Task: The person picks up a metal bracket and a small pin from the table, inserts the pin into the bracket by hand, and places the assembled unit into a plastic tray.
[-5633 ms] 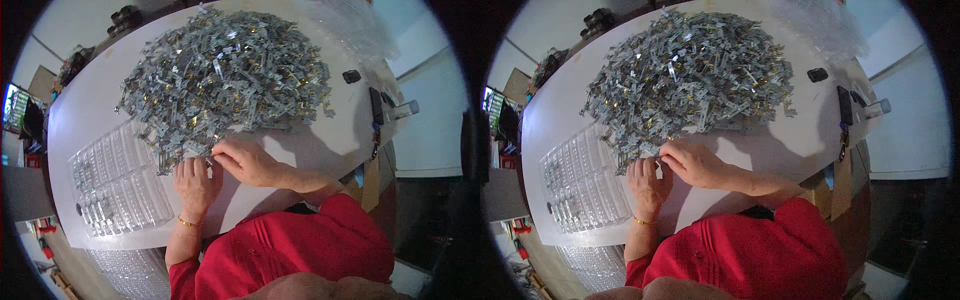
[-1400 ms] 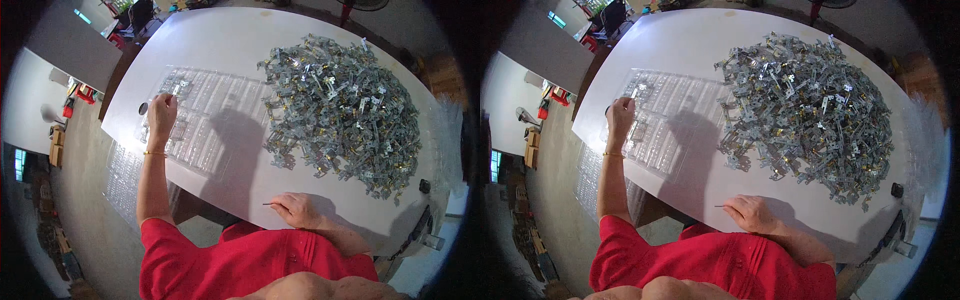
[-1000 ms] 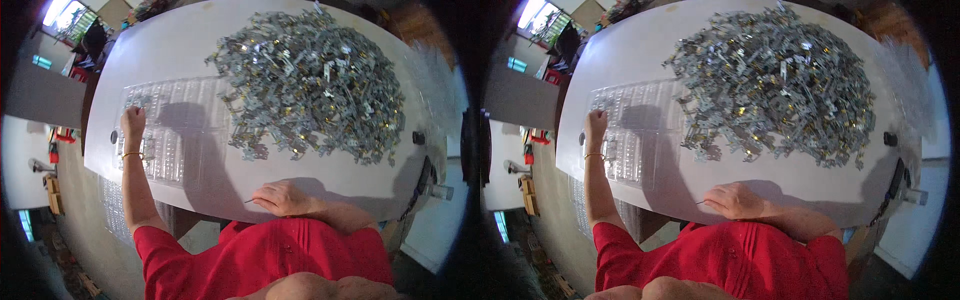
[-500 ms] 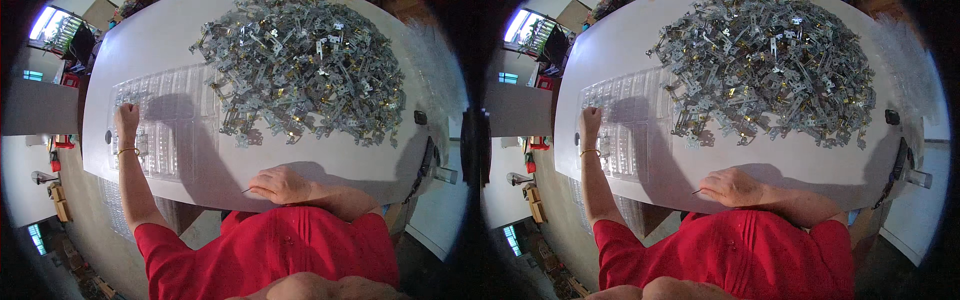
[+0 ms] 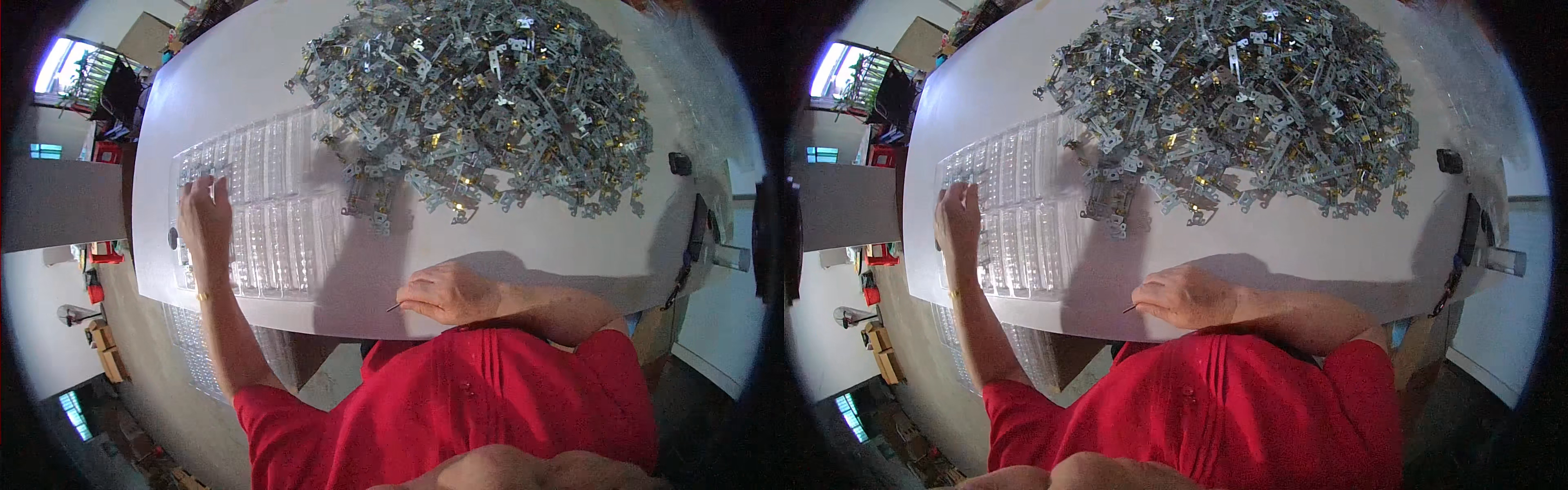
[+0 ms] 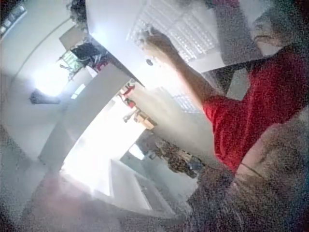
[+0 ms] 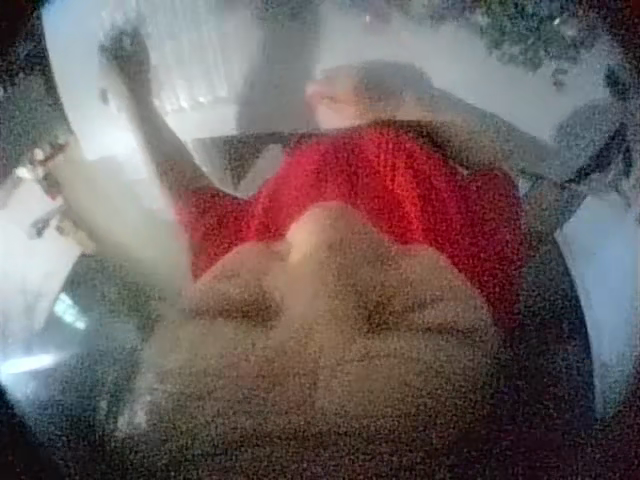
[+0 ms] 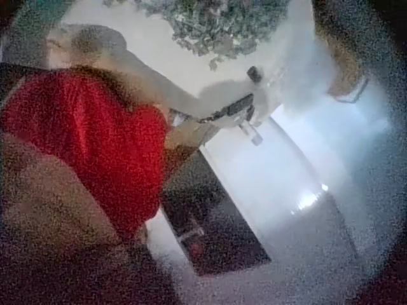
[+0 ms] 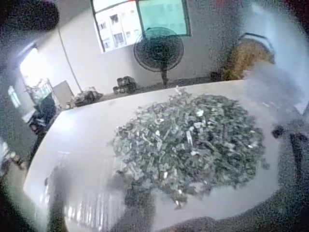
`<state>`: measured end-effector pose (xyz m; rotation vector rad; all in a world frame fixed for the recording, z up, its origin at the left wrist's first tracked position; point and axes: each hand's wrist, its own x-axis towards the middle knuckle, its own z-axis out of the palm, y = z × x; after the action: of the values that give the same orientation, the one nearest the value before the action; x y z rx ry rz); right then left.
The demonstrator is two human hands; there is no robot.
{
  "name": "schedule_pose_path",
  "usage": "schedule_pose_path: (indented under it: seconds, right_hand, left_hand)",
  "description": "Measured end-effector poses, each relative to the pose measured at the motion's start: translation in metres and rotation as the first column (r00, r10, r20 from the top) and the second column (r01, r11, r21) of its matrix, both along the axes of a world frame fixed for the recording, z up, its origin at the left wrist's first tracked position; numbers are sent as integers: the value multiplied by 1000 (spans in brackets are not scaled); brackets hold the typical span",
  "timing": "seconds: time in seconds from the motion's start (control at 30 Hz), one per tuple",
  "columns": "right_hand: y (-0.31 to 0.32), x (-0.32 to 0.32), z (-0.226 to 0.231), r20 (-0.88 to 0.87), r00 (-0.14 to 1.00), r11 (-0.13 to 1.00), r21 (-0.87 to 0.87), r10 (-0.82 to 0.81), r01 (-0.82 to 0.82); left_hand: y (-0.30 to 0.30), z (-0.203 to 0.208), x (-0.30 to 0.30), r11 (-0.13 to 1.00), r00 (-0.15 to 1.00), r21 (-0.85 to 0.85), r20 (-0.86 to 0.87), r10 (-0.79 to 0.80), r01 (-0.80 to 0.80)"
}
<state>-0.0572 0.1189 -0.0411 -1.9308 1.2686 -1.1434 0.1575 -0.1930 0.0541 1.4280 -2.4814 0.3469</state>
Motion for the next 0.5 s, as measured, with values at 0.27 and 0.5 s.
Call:
schedule_pose_path:
  seconds: [0.27,0.5]
  right_hand:
    - [8,-2,3,-47,997,998,21,55,-54]
    - [12,-1,4,28,993,990,-82,116,-114]
  left_hand:
    - [151,2,-83,852,822,146,-383,-420,503]
    - [186,-32,-119,698,737,273,-410,-538,661]
